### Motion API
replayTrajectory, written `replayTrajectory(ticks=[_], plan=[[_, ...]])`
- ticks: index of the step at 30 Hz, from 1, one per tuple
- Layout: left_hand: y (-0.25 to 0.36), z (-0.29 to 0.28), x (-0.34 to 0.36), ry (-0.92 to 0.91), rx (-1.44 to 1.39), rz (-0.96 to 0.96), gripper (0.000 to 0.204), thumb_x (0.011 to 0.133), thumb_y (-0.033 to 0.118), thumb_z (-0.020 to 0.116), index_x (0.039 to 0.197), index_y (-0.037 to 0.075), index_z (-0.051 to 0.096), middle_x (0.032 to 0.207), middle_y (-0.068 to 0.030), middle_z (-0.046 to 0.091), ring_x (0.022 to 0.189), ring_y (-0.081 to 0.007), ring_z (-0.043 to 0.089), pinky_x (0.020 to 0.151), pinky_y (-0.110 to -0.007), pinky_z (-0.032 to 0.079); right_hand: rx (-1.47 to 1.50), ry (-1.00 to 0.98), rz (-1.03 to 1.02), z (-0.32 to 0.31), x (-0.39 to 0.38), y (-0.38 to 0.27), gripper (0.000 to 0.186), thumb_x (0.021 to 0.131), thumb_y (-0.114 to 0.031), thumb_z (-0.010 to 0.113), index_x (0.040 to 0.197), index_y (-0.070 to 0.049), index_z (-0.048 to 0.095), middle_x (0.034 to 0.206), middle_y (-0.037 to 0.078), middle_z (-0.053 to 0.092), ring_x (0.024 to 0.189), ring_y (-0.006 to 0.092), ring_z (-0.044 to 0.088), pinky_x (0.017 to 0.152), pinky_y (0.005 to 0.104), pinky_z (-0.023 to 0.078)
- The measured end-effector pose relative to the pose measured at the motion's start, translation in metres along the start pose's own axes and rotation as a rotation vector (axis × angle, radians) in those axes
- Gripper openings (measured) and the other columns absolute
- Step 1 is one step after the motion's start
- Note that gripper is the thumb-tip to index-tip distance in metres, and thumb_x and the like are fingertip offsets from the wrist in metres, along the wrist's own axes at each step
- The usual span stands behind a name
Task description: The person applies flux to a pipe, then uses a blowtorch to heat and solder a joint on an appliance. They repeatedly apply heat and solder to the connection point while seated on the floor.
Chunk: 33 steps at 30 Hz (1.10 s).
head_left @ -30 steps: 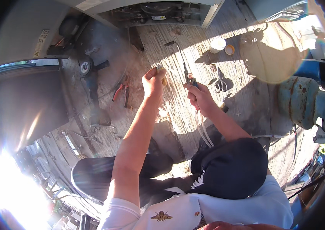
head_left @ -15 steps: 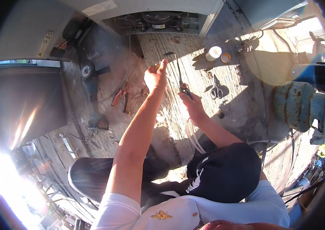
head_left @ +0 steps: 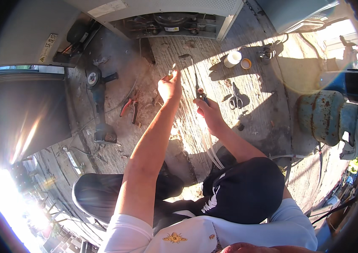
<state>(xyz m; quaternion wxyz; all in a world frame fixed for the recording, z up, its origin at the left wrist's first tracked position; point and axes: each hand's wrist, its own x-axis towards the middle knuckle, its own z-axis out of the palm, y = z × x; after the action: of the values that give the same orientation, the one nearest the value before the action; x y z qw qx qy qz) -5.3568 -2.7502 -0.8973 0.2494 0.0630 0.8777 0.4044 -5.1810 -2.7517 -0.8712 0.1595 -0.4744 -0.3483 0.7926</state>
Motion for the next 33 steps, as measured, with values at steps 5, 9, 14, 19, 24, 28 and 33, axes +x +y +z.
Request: replayTrajectory(ticks=[5, 9, 14, 19, 24, 28, 33], plan=[[0.005, 0.004, 0.003, 0.072, -0.091, 0.011, 0.044, 0.085, 0.041, 0.072, 0.068, 0.001, 0.067, 0.06, -0.0076, 0.06, 0.06, -0.0169, 0.055, 0.069, -0.036, 0.05, 0.008, -0.02, 0.043, 0.002, -0.006, -0.003, 0.025, 0.098, -0.034, 0.065, 0.097, -0.01, 0.072, 0.068, -0.008, 0.042, 0.064, 0.0046, 0.038, 0.059, 0.0234, 0.03], [0.013, 0.004, 0.007, 0.031, -0.095, 0.006, 0.041, 0.085, 0.039, 0.071, 0.071, 0.0, 0.069, 0.063, -0.0088, 0.062, 0.063, -0.0173, 0.057, 0.07, -0.035, 0.05, 0.016, -0.009, 0.135, -0.001, -0.003, -0.005, 0.045, 0.099, -0.051, 0.058, 0.104, -0.009, 0.074, 0.067, -0.008, 0.04, 0.062, 0.0047, 0.036, 0.058, 0.0226, 0.03], [0.016, 0.006, 0.003, 0.047, -0.1, 0.024, 0.041, 0.085, 0.039, 0.072, 0.073, 0.0, 0.07, 0.063, -0.0088, 0.062, 0.063, -0.0171, 0.057, 0.07, -0.035, 0.05, 0.027, -0.058, 0.187, -0.005, -0.005, -0.01, 0.063, 0.099, -0.067, 0.05, 0.106, -0.008, 0.074, 0.066, -0.008, 0.037, 0.057, 0.0046, 0.033, 0.055, 0.0227, 0.029], [0.015, 0.004, 0.001, 0.01, -0.104, 0.022, 0.044, 0.085, 0.041, 0.073, 0.075, -0.002, 0.071, 0.064, -0.0107, 0.064, 0.065, -0.0176, 0.06, 0.072, -0.035, 0.051, 0.072, -0.077, 0.219, -0.007, -0.007, -0.011, 0.07, 0.098, -0.071, 0.049, 0.114, -0.008, 0.072, 0.065, -0.009, 0.036, 0.056, 0.0039, 0.033, 0.053, 0.0217, 0.029], [0.015, 0.005, 0.0, 0.049, -0.113, 0.056, 0.045, 0.086, 0.041, 0.073, 0.074, -0.002, 0.071, 0.062, -0.0088, 0.062, 0.062, -0.0156, 0.057, 0.068, -0.035, 0.05, 0.06, -0.059, 0.217, -0.009, -0.005, -0.008, 0.07, 0.098, -0.072, 0.048, 0.122, -0.009, 0.068, 0.065, -0.008, 0.037, 0.054, 0.0039, 0.032, 0.049, 0.0214, 0.029], [0.01, 0.006, 0.006, 0.051, -0.118, 0.084, 0.045, 0.086, 0.04, 0.073, 0.072, -0.002, 0.07, 0.059, -0.006, 0.059, 0.06, -0.0136, 0.053, 0.065, -0.034, 0.048, 0.048, -0.039, 0.147, -0.001, -0.002, -0.005, 0.072, 0.095, -0.077, 0.046, 0.111, -0.009, 0.063, 0.055, -0.009, 0.033, 0.04, 0.0051, 0.028, 0.038, 0.0247, 0.024], [0.013, 0.006, 0.002, 0.033, -0.12, 0.062, 0.045, 0.087, 0.04, 0.073, 0.072, -0.002, 0.07, 0.058, -0.0055, 0.059, 0.06, -0.0126, 0.053, 0.065, -0.033, 0.048, 0.168, -0.093, 0.247, -0.004, -0.006, -0.014, 0.073, 0.095, -0.078, 0.044, 0.11, -0.009, 0.061, 0.052, -0.008, 0.032, 0.036, 0.0061, 0.027, 0.034, 0.0259, 0.023]])
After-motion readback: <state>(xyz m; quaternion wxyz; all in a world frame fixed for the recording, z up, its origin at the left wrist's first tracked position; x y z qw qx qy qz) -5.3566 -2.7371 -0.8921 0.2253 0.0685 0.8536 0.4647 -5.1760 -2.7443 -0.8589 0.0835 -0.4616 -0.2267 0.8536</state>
